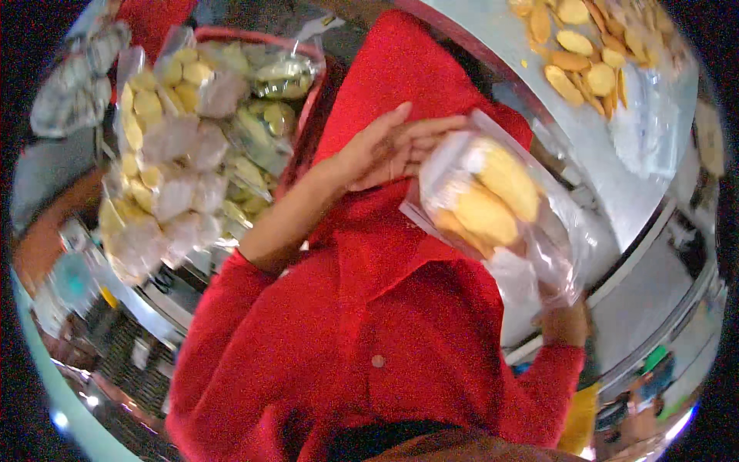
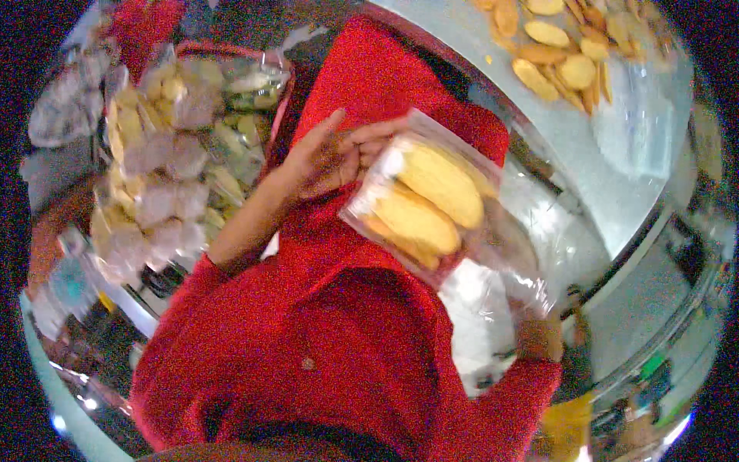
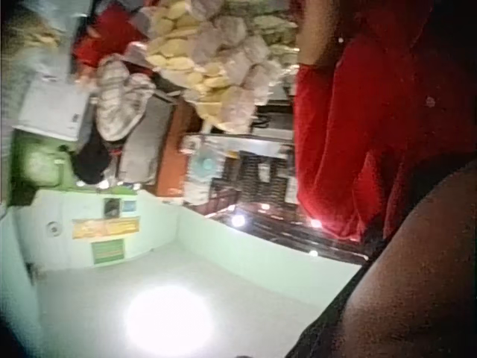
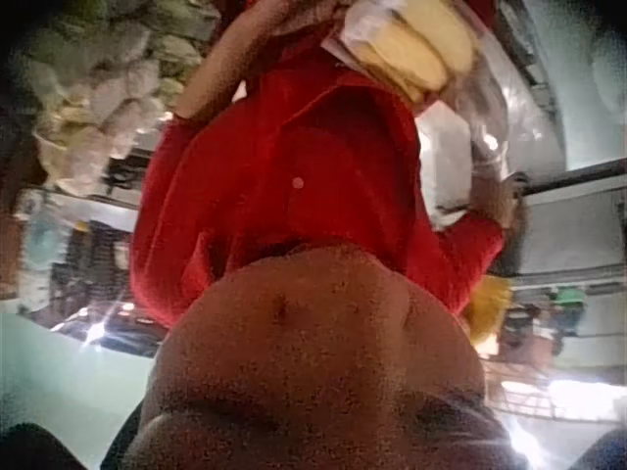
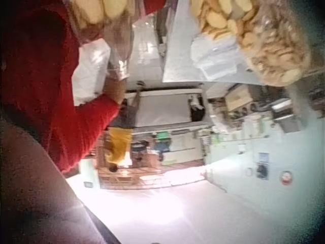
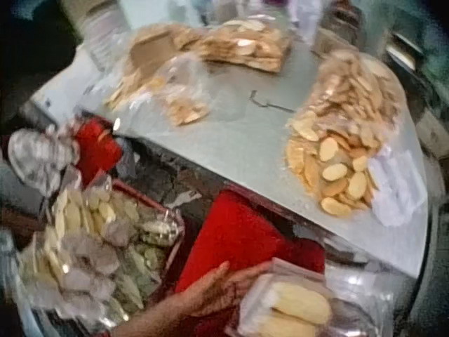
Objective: The person places small, oblong biscuits into clear plastic bags one by one. They arrange the biscuits inside the bags and seal them, stacking the finished packages on a nearby tray. The task is performed by hand on a metal countertop.
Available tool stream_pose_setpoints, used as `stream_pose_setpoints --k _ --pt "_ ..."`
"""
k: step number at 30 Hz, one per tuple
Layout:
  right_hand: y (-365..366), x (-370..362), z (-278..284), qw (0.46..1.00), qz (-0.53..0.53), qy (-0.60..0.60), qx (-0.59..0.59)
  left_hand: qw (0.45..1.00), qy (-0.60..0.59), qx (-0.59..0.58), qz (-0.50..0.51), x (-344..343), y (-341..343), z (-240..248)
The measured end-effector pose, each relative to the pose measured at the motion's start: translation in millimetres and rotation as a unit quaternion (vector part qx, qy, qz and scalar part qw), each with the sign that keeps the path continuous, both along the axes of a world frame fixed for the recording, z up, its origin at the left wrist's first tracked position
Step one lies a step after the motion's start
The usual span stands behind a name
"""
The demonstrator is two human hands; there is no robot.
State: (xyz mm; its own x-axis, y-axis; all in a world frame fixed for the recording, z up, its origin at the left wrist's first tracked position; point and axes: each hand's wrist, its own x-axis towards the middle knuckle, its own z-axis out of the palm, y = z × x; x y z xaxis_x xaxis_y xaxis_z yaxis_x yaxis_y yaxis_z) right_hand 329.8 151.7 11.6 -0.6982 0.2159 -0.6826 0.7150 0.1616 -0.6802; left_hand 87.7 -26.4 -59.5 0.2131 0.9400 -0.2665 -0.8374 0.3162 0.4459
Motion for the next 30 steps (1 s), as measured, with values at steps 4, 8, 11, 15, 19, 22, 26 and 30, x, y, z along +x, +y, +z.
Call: stream_pose_setpoints --k 4,8,11,15,19,22,26,30 --pt "3 3 7 0.955 -0.209 0.011 -0.211 0.993 -0.106 0.054 -0.005 8 8 26" --pt "3 0 13 0.92 -0.294 -0.012 -0.26 0.996 0.002 0.087 -0.018 16 11 29" --pt "11 -5 13 0.911 -0.3 -0.02 -0.283 0.992 0.108 0.037 0.046 23 17 29" --pt "13 -24 8 0.925 -0.227 -0.021 -0.305 0.976 0.185 -0.015 0.111 17 27 -4" --pt "25 -25 6 0.988 0.055 0.087 -0.111 0.993 0.083 -0.065 0.062 -34 16 -10" --pt "50 -38 30 0.99 0.028 0.096 -0.098 0.99 0.063 -0.069 0.106 -39 9 -15" --pt "156 -9 56 0.972 0.145 0.107 -0.151 0.99 -0.137 0.001 0.02 -35 27 6" --pt "207 36 114 0.993 0.021 0.037 -0.108 0.98 -0.129 0.121 -0.086 -6 68 75"
